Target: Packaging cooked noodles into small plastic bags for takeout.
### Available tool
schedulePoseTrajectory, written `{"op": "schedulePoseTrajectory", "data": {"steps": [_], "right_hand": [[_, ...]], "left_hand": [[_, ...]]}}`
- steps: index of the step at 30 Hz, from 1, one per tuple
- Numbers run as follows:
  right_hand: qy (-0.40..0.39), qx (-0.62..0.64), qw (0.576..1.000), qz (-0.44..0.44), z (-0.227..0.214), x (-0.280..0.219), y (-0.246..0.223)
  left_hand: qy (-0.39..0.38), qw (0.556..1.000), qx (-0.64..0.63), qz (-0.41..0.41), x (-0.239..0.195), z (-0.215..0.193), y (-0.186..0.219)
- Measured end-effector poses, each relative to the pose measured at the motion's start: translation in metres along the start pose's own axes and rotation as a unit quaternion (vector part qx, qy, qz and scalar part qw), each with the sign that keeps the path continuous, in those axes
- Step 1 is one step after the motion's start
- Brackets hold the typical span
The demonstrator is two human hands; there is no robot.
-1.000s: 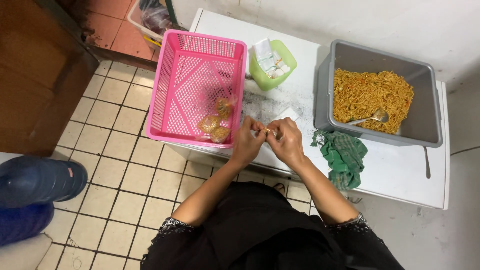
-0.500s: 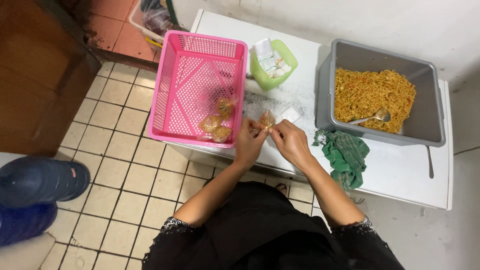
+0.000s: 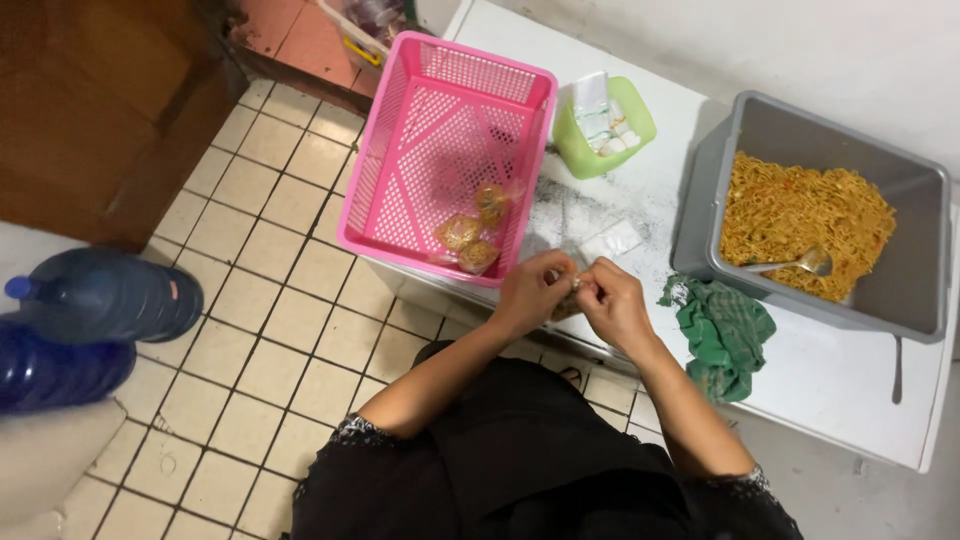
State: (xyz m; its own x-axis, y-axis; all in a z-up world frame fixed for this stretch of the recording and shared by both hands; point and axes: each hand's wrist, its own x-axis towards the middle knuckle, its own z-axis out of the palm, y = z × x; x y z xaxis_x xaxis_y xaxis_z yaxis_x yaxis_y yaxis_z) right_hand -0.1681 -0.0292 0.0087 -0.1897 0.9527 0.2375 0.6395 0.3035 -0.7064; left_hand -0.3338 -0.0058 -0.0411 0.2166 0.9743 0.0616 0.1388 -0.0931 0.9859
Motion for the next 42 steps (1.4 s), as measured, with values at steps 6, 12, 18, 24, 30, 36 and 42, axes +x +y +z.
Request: {"op": "schedulePoseTrajectory", "data": {"steps": [6, 12, 18, 24, 30, 36, 42], "right_hand": [[0.066, -0.012, 0.991, -0.119, 0.023, 0.007, -0.025], [0.058, -0.156, 0.969, -0.183, 0.033, 0.013, -0.04], [0.019, 0.075, 0.997, -0.009, 0.056, 0.017, -0.002], [0.045, -0.028, 0.989, -0.136, 0.034, 0.033, -0.026], [0.043, 0.069, 0.994, -0.077, 0.041, 0.027, -0.016], [-0.061, 0.092, 0.994, 0.013, 0.032, 0.046, 0.022], [0.227, -0.37, 0.895, 0.107, 0.008, 0.079, 0.184]], "left_hand": [[0.059, 0.936, 0.207, 0.28, -0.017, -0.037, 0.013], [0.06, 0.898, 0.328, 0.288, -0.022, -0.048, -0.005], [0.071, 0.889, 0.353, 0.281, -0.01, -0.063, 0.024], [0.033, 0.887, 0.361, 0.286, -0.003, -0.065, 0.018], [0.047, 0.875, 0.389, 0.286, 0.002, -0.063, 0.032], [0.1, 0.855, 0.431, 0.271, 0.031, -0.081, -0.01], [0.158, 0.877, 0.422, 0.165, 0.054, -0.106, -0.029]]}}
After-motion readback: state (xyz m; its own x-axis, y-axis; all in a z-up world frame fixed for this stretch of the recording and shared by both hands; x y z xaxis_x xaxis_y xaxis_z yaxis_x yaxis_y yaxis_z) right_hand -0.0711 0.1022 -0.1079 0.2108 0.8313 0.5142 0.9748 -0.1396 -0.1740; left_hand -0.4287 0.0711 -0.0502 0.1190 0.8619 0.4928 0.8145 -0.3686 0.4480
